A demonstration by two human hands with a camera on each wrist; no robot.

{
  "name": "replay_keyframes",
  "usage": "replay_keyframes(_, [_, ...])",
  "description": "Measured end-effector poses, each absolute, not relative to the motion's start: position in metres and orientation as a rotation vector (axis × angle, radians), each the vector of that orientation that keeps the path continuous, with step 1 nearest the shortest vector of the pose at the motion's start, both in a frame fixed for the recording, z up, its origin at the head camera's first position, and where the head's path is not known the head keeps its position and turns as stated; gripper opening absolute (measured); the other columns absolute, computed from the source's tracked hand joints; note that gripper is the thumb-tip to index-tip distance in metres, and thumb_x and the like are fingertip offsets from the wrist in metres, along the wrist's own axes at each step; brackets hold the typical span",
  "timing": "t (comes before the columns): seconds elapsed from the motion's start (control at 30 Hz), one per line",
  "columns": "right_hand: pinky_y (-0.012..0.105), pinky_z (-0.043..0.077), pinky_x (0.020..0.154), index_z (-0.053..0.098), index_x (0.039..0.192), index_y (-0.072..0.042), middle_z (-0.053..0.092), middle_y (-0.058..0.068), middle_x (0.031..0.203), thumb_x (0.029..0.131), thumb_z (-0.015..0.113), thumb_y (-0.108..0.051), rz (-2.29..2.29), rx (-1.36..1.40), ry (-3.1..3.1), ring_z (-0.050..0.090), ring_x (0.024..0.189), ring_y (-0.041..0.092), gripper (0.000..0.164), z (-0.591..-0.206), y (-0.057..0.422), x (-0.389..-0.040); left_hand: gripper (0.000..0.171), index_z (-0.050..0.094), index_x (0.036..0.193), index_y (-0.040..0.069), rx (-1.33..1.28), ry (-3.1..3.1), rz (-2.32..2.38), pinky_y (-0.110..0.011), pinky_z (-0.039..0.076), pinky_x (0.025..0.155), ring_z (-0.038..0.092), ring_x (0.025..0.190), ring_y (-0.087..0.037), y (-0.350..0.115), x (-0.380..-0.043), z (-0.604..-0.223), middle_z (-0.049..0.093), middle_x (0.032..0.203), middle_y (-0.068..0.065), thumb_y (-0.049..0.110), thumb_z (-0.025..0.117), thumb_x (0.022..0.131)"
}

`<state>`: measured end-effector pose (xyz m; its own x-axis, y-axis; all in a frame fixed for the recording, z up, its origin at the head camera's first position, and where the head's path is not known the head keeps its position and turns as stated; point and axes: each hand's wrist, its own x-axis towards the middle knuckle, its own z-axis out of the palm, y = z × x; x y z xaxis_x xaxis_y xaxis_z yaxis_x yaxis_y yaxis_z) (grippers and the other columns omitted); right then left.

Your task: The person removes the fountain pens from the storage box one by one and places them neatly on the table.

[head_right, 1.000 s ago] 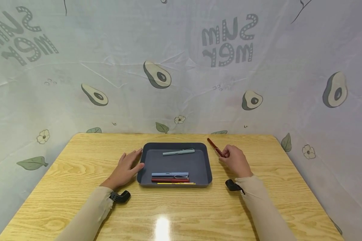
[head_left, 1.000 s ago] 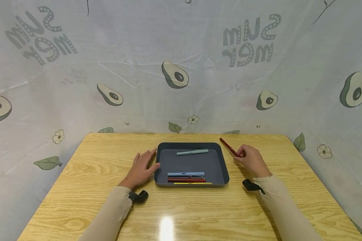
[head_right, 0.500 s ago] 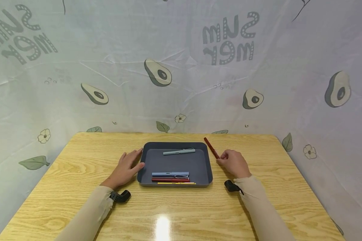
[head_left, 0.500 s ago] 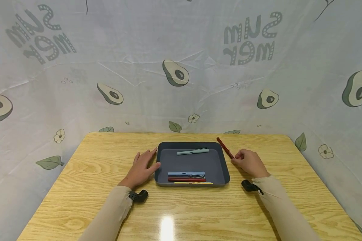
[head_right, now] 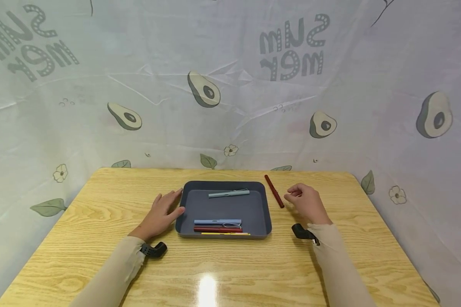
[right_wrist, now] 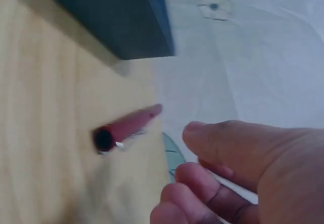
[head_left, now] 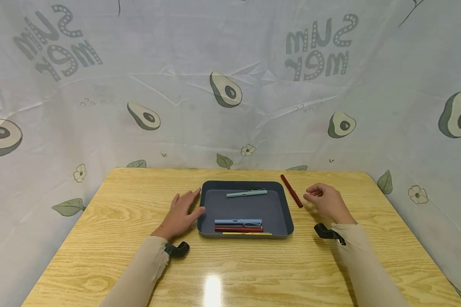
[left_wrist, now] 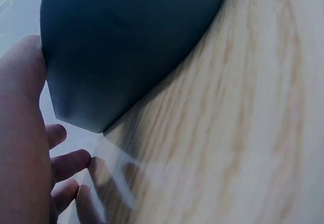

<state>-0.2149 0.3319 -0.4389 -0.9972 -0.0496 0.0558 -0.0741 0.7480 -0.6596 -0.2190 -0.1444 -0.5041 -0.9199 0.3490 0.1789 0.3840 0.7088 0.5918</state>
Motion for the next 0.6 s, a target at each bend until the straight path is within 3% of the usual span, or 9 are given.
replay_keyframes(0.27, [0.04, 0.062, 0.07, 0.063, 0.135, 0.001, 0.067, 0.018, 0.115, 0.104, 0.067, -0.025, 1.163, 0.111, -2.843, 0.069, 0.094, 0.031, 0.04, -0.426, 0.333, -0.211, 0.073, 0.03, 0.165, 0.021, -0.624, -2.835, -1.024, -0.059, 0.0, 0.126, 0.028, 0.155, -0.035, -0.143, -0.219, -0.503, 0.041, 0.163, -0.007, 0.052, 0.055, 0.104])
replay_keyframes(0.6, [0.037, 0.056, 0.073, 0.066, 0.132, -0.001, 0.07, 0.018, 0.12, 0.103, 0.068, -0.026, 1.022, 0.201, -2.842, 0.068, 0.101, 0.034, 0.039, -0.428, 0.328, -0.205, 0.073, 0.031, 0.165, 0.02, -0.632, -2.839, -1.006, -0.059, 0.001, 0.126, 0.028, 0.155, -0.036, -0.144, -0.218, -0.503, 0.04, 0.164, -0.009, 0.051, 0.057, 0.104])
